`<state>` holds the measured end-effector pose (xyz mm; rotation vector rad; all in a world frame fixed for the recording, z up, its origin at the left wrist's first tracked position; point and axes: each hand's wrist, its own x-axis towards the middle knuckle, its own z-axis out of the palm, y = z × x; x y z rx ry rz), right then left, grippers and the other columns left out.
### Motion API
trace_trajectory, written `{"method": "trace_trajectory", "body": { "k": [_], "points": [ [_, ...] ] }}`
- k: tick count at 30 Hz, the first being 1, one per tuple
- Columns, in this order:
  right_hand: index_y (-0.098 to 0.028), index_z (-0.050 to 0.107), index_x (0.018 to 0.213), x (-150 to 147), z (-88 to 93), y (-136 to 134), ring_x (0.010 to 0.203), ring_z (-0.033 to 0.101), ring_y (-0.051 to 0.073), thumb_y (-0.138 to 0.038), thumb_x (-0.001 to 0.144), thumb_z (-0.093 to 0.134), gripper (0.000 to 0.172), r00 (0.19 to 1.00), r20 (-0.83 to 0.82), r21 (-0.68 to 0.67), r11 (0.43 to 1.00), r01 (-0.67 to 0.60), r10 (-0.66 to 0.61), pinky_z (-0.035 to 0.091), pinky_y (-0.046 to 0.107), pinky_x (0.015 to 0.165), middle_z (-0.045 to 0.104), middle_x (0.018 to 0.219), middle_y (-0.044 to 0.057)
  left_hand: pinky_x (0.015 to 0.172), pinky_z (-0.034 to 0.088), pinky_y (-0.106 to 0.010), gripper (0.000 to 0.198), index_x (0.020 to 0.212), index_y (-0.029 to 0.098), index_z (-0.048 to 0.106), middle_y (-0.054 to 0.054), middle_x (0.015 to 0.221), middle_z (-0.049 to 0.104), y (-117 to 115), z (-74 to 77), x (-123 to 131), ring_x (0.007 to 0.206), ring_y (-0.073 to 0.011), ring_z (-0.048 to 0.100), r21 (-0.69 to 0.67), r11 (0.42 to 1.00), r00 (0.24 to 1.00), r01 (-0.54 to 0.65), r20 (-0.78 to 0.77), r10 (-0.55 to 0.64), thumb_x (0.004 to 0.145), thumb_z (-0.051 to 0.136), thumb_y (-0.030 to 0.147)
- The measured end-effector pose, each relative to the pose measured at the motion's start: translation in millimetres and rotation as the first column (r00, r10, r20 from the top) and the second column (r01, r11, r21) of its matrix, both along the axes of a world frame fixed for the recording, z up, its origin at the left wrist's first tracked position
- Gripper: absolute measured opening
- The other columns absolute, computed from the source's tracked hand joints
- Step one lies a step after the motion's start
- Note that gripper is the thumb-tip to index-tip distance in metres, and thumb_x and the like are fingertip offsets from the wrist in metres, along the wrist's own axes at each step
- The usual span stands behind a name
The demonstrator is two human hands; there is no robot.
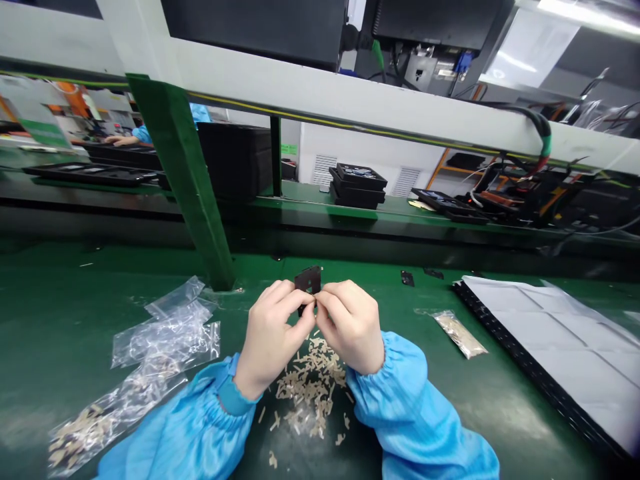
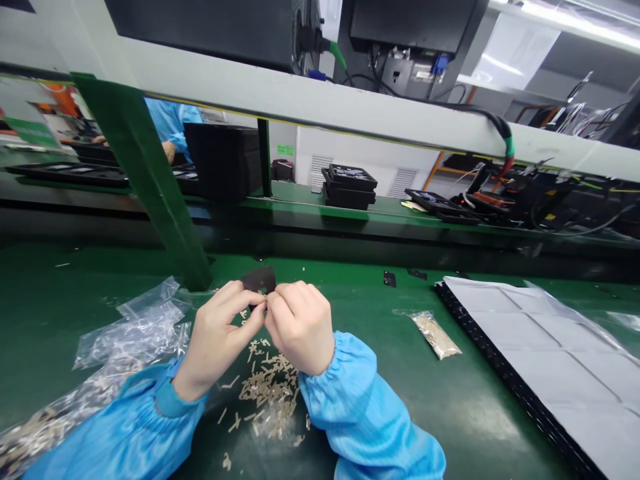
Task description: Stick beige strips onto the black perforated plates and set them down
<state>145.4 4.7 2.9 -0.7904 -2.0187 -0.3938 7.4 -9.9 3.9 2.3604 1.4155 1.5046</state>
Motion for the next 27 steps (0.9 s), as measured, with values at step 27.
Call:
{"method": "trace_trajectory", "body": {
  "k": [27],
  "points": [
    [-0.018, 0.059, 0.078, 2.5, 1.4, 5.5, 0.074, 0.057, 0.015, -0.014, 0.084, 0.047, 0.013, 0.983, -0.143, -0.253, 0.956, -0.150, 0.116, 0.048, 0.027, 0.067, 0.062, 0.077, 0.005, 0.062, 0.037, -0.026, 0.016, 0.066, 0.018, 0.055, 0.001, 0.064, 0.049, 3.3, -0.1, -3.7, 0.067, -0.0134, 0.047, -0.067, 0.998, 1.000, -0.008, -0.017, 0.006, 0.080, 0.050, 0.014]
  ]
}}
